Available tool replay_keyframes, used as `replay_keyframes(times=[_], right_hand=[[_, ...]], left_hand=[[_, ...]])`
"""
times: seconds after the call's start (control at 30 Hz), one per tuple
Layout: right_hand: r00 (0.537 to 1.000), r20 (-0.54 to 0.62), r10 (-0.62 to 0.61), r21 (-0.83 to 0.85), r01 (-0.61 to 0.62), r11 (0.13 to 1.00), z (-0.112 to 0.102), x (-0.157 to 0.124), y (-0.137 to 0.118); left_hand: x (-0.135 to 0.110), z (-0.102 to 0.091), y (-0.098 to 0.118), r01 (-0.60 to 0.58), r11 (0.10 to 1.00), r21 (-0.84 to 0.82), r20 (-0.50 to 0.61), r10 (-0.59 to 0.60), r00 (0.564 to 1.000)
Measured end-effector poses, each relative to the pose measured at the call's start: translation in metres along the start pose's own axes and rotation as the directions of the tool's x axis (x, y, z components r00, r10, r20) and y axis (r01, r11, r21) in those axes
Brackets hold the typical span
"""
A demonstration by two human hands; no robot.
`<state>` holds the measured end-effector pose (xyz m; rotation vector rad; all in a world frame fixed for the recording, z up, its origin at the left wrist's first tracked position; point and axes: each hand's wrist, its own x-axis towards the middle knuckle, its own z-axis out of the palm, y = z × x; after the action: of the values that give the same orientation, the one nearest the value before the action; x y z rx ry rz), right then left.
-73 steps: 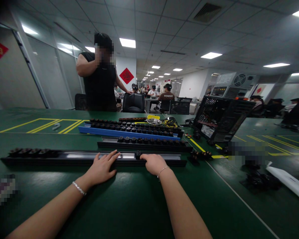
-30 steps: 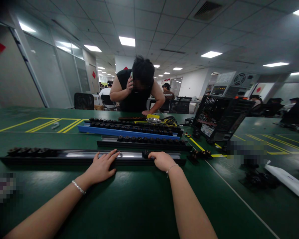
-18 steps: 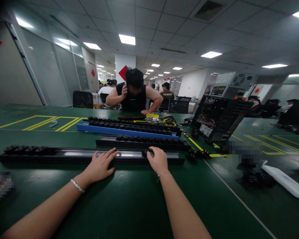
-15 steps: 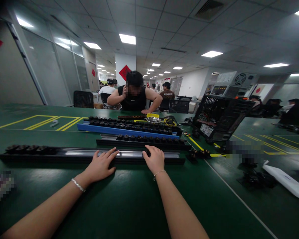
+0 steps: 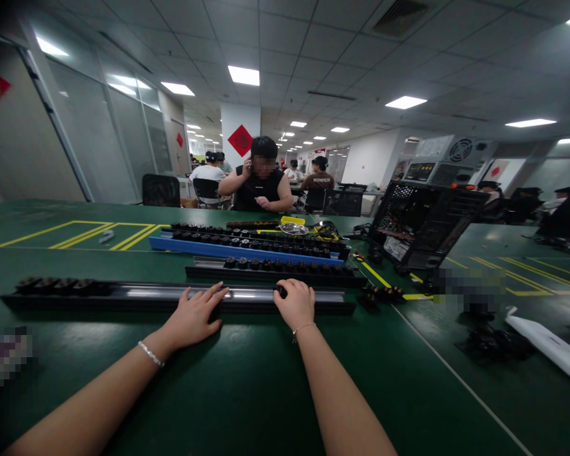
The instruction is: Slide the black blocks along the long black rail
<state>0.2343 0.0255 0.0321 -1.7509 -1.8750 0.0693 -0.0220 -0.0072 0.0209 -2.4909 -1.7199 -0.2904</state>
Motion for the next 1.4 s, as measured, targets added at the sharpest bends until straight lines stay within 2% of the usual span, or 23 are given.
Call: replay_keyframes(times=[0.47,0.77,1.2,1.4], right_hand=[[0.999,0.036,-0.028,0.004,0.028,1.0,-0.002,0.003,0.004],[0.999,0.05,-0.01,0.079,0.006,0.997,-0.006,0.006,0.015],[0.998,0.058,-0.034,0.066,0.03,0.997,-0.008,0.008,0.018],[0.999,0.04,0.004,0.044,-0.006,0.999,-0.012,0.01,0.034]], left_hand=[[0.0,0.003,-0.001,-0.008,1.0,-0.007,-0.025,0.008,1.0],[0.0,0.002,-0.001,-0.006,1.0,-0.011,-0.016,0.006,1.0],[-0.001,0.002,0.0,-0.008,1.0,0.027,-0.036,0.009,0.999],[-0.001,0.0,0.001,-0.007,1.0,0.011,-0.026,0.008,1.0]])
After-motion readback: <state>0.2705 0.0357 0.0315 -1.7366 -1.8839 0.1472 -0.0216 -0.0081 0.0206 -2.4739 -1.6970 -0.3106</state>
